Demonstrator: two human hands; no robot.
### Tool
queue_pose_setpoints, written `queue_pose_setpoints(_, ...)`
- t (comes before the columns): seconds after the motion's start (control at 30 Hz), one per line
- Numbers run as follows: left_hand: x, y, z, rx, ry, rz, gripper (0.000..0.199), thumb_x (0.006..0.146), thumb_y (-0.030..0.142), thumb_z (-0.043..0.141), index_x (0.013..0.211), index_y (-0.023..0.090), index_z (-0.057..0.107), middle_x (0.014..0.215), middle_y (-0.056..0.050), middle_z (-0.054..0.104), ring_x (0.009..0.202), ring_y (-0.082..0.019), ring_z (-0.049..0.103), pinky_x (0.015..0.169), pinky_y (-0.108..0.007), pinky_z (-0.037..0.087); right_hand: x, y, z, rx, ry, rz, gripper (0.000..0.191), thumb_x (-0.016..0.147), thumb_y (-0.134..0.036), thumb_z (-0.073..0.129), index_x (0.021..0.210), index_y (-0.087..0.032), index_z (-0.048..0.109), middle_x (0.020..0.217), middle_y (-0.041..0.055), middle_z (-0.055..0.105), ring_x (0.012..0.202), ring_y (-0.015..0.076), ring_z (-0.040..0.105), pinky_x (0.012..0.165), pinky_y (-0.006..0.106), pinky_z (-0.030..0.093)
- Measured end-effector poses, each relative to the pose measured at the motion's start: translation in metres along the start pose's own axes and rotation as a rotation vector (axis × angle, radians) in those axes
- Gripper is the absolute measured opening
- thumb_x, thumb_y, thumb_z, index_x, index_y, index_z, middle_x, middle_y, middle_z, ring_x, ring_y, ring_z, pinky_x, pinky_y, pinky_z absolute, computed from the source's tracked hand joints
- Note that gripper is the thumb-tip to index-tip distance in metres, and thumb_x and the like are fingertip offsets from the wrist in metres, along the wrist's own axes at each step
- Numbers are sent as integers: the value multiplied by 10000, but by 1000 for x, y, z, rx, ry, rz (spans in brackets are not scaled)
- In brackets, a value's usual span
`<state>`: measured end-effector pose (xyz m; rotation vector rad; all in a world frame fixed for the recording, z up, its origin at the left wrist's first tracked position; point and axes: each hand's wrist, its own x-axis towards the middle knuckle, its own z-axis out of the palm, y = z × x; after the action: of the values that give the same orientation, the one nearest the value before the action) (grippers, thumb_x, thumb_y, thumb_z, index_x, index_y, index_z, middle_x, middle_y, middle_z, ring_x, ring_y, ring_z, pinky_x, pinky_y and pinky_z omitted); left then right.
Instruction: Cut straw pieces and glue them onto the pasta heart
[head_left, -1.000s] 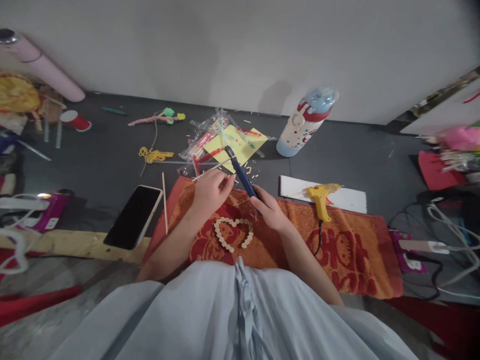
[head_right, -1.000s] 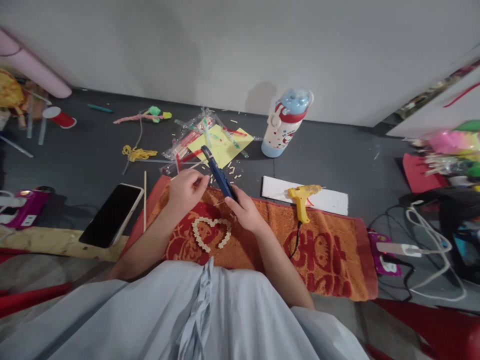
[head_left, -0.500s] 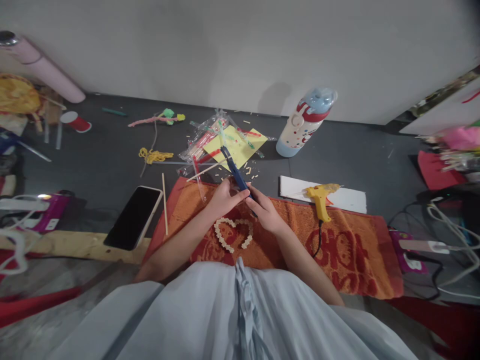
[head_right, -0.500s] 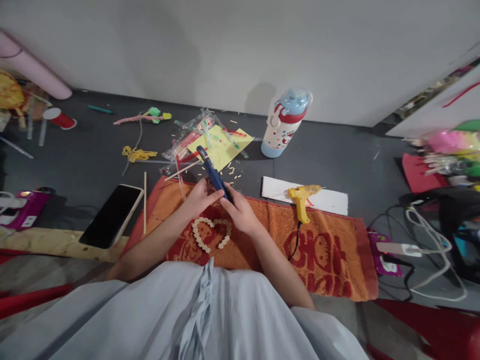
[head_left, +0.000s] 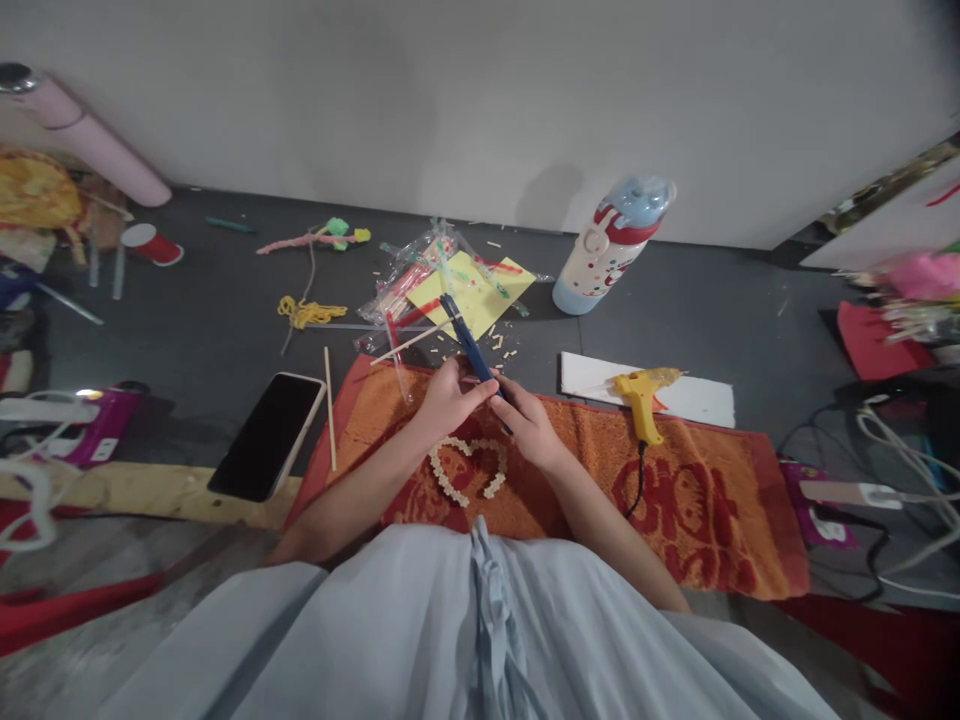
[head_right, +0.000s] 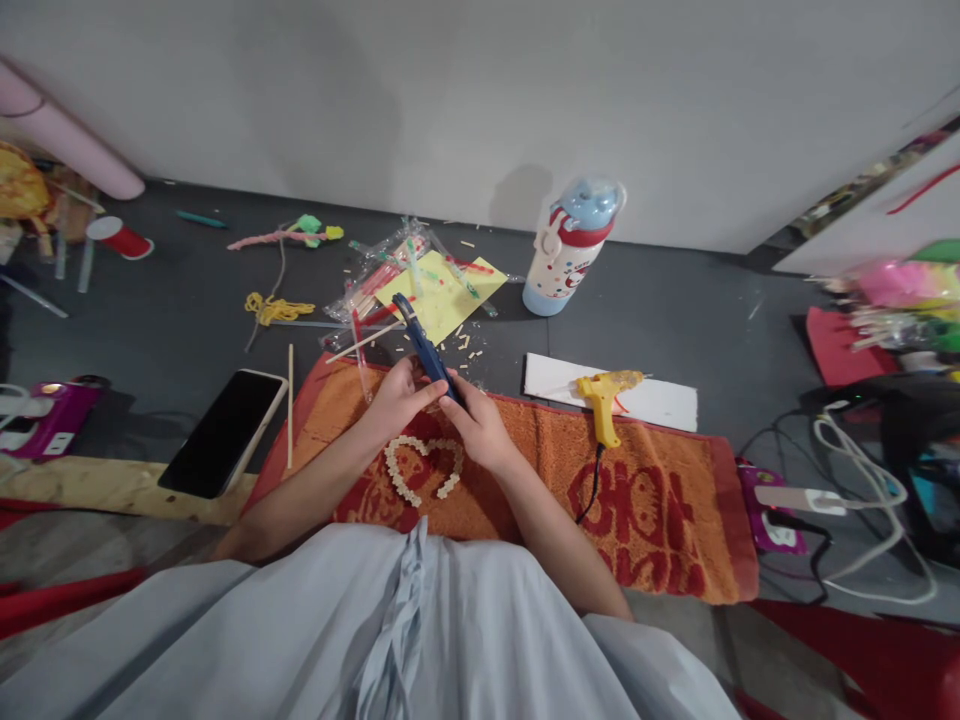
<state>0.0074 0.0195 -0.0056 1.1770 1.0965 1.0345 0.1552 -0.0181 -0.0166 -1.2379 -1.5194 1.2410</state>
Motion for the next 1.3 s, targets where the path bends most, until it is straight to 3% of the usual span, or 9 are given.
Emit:
queue_pose_setpoints(0.3,1,-1,4,-53,10,-28,454,646,419,784,952,159,573,992,-85,685,917,-202,647,826,-317,501,0,-2,-1,11,23,19,679,852,-665,469,1325,-186,560,1341,114,608,1254,287,548,1094,451,379)
queue_pose_setpoints(0.47,-1,9,-6,310,-37,72,292,813,445,628,911,174,585,912,-69,691,827,-180,649,758,-300,499,1,-6,-7,59,-16,49,730,833,-701,457,1286,-137,560,1239,132,649,1161,286,582,1055,444,411)
queue_pose_setpoints(0.53,-3,18,-14,564,78,169,258,867,433,555,833,179,588,792,-46,670,713,-158,616,683,-285,477,0,-8,-10,50,-31,65,714,842,-685,460,1285,-133,552,1185,125,662,1124,282,589,1034,440,424)
queue_pose_setpoints(0.6,-2,27,-23,755,237,373,209,891,362,519,815,179,586,759,-39,638,690,-148,585,686,-283,466,-2,-9,-12,32,-37,80,703,843,-673,470,1303,-145,538,1210,120,646,1142,282,575,1042,437,413)
queue_pose_setpoints(0.67,0,31,-32,898,379,571,144,885,282,510,829,176,589,789,-60,633,767,-174,584,776,-318,468,-3,-8,-13,9,-39,85,712,835,-674,482,1322,-156,523,1271,123,616,1185,286,551,1067,438,389)
queue_pose_setpoints(0.73,5,31,-40,1010,428,658,115,878,235,515,898,180,614,889,-90,653,906,-212,589,891,-367,440,-3,-7,-14,-10,-50,80,725,829,-677,491,1340,-162,507,1312,126,595,1213,289,536,1080,437,378)
queue_pose_setpoints(0.87,12,24,-51,1088,416,642,153,884,221,507,936,180,646,979,-105,678,967,-225,600,909,-359,440,-5,-7,-14,-31,-105,58,719,831,-676,493,1344,-172,504,1336,119,585,1219,288,537,1079,437,384)
queue_pose_setpoints(1.07,14,23,-50,957,402,504,129,862,207,520,799,189,631,837,-46,698,786,-164,634,724,-261,468,-5,-9,-15,-55,-137,63,751,818,-680,506,1347,-147,500,1323,141,587,1212,312,537,1079,472,379)
queue_pose_setpoints(1.3,12,31,-51,910,388,492,150,826,194,542,678,188,566,718,-32,662,685,-150,596,659,-251,445,-6,-9,-16,-35,-166,59,797,815,-700,487,1378,-137,471,1360,149,559,1256,317,511,1101,465,363)
